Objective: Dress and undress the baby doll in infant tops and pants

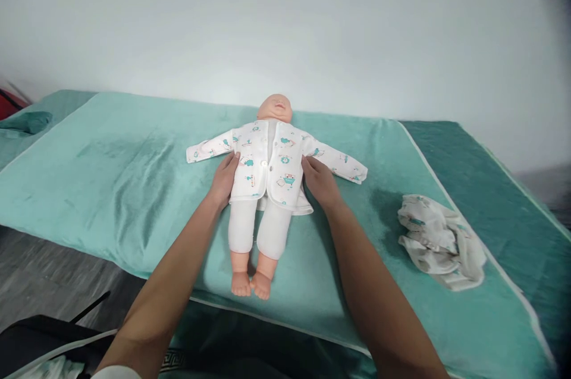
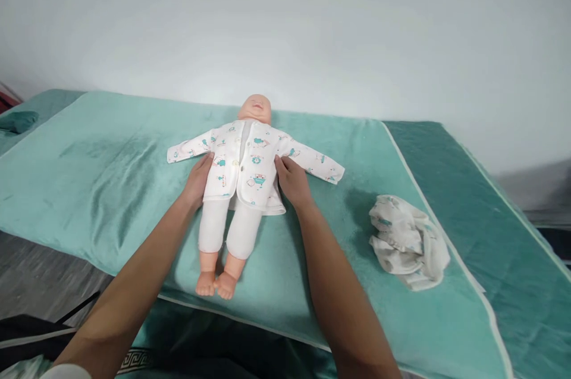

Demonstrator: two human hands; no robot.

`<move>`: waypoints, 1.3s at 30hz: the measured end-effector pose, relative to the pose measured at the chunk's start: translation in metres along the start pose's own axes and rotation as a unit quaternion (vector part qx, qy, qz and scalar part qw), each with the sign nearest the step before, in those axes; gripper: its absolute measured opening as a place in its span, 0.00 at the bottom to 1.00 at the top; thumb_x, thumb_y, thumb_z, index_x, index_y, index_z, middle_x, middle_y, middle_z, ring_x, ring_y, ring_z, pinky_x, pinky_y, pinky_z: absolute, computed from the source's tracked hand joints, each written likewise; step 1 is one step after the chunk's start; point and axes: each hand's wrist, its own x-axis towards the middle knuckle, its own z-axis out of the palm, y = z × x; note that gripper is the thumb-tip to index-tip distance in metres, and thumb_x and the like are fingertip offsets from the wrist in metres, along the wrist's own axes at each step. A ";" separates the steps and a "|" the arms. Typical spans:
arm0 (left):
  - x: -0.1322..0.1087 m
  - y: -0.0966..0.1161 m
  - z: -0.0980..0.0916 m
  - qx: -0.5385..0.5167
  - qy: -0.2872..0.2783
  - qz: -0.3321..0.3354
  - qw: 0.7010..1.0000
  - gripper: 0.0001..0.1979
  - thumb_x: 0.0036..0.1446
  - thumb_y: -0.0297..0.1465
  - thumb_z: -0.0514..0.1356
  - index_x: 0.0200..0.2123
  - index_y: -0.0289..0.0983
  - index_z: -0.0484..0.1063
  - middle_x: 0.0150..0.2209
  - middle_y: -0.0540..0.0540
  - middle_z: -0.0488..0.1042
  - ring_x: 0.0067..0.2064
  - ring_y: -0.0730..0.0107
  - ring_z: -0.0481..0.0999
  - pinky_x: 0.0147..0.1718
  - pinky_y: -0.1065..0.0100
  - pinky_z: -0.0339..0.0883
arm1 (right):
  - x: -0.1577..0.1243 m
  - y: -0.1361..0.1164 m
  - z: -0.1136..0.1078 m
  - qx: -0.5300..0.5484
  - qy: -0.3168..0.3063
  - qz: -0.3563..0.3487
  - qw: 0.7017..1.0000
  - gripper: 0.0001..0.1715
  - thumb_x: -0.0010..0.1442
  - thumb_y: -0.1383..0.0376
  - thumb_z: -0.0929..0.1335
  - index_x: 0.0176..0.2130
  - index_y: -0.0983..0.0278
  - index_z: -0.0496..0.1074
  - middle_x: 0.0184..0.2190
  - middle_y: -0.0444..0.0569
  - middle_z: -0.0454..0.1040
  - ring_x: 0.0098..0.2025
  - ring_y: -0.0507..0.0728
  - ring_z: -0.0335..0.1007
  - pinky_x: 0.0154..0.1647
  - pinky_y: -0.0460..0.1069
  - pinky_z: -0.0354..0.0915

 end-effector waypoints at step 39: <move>0.044 0.002 -0.051 -0.187 0.237 0.086 0.949 0.19 0.55 0.24 0.63 0.48 0.41 0.62 0.49 0.44 0.73 0.51 0.69 0.81 0.58 0.62 0.73 | 0.031 0.058 -0.057 0.569 0.292 0.098 0.762 0.08 0.60 0.68 0.62 0.41 0.59 0.64 0.51 0.48 0.69 0.54 0.50 0.74 0.53 0.46 0.76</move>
